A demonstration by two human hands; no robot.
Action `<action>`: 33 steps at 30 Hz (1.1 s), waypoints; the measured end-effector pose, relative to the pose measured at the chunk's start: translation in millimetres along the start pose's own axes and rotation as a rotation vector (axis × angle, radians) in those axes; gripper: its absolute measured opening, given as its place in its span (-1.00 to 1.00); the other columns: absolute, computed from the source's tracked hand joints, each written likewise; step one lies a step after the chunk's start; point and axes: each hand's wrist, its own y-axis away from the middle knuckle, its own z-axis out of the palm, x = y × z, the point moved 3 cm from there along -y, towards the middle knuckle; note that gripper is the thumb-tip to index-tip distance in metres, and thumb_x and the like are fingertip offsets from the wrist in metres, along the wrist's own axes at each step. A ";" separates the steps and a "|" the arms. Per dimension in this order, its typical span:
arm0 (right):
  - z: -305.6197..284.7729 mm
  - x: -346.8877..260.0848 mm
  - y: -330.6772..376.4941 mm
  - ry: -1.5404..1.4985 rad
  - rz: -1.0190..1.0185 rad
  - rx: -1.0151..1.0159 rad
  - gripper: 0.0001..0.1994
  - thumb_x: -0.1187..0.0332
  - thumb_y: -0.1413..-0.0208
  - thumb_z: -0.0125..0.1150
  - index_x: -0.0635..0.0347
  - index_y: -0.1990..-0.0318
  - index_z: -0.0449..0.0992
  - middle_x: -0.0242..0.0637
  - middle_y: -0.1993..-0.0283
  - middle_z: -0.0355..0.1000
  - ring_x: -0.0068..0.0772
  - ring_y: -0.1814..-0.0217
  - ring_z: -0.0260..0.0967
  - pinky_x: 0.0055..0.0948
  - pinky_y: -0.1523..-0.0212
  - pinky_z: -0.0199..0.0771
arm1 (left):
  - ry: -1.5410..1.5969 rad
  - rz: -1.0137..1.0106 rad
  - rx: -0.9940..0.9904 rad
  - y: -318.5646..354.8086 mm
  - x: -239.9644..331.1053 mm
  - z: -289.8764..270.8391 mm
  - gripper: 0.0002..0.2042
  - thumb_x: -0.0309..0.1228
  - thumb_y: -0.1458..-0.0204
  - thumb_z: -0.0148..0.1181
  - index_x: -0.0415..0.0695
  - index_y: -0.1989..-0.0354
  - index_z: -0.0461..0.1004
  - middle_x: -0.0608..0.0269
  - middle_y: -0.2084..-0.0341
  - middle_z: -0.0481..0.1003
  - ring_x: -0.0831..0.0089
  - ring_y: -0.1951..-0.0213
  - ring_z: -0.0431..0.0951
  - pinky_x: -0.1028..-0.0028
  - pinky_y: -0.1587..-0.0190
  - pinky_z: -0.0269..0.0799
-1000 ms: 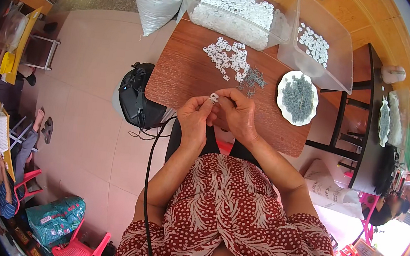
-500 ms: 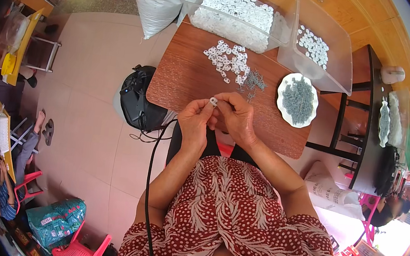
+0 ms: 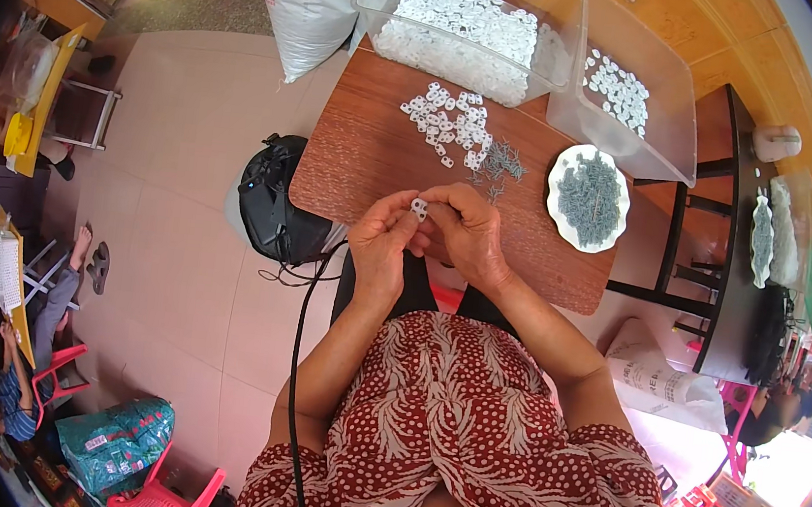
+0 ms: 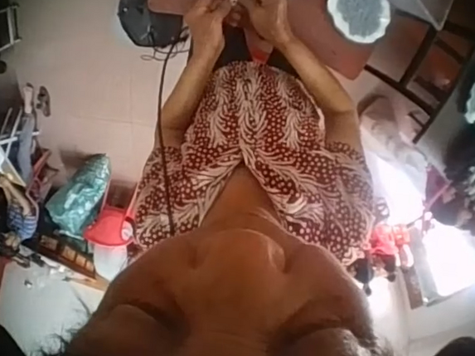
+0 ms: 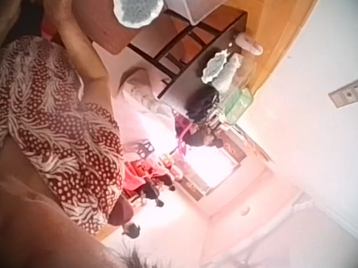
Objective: Manually inserting small metal pins into plastic connector housings at a workstation.
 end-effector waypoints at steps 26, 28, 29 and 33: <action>3.2 -11.7 -2.9 -0.074 0.107 -0.039 -0.90 0.57 -0.07 0.04 0.32 0.26 0.44 -0.40 0.36 0.36 -0.69 0.37 0.26 -0.64 0.38 0.36 | -0.141 0.212 0.063 7.7 13.1 1.1 -0.76 -0.58 -0.07 0.04 -0.26 0.08 0.44 0.34 0.36 0.47 0.71 0.44 0.41 0.70 0.40 0.37; 2.7 -11.4 -3.5 -0.010 0.056 -0.039 -0.90 0.58 -0.06 0.05 0.31 0.26 0.45 -0.39 0.36 0.35 -0.68 0.36 0.26 -0.63 0.37 0.34 | -0.146 0.218 0.066 7.9 13.0 1.0 -0.76 -0.58 -0.07 0.04 -0.26 0.08 0.44 0.34 0.35 0.47 0.72 0.44 0.41 0.70 0.40 0.37; 3.1 -12.9 -3.3 0.013 0.040 -0.035 -0.90 0.58 -0.05 0.06 0.31 0.27 0.45 -0.36 0.37 0.35 -0.64 0.36 0.27 -0.61 0.37 0.33 | -0.150 0.226 0.070 8.1 12.9 0.7 -0.76 -0.58 -0.07 0.04 -0.25 0.08 0.44 0.34 0.35 0.48 0.72 0.44 0.41 0.70 0.40 0.37; 3.0 -15.0 -3.0 0.105 -0.065 -0.028 -0.89 0.59 -0.02 0.09 0.30 0.28 0.46 -0.29 0.38 0.35 -0.53 0.37 0.29 -0.57 0.38 0.33 | -0.166 0.231 0.099 8.6 11.7 0.6 -0.77 -0.63 -0.04 0.04 -0.34 0.11 0.44 0.24 0.33 0.49 0.66 0.47 0.42 0.68 0.43 0.38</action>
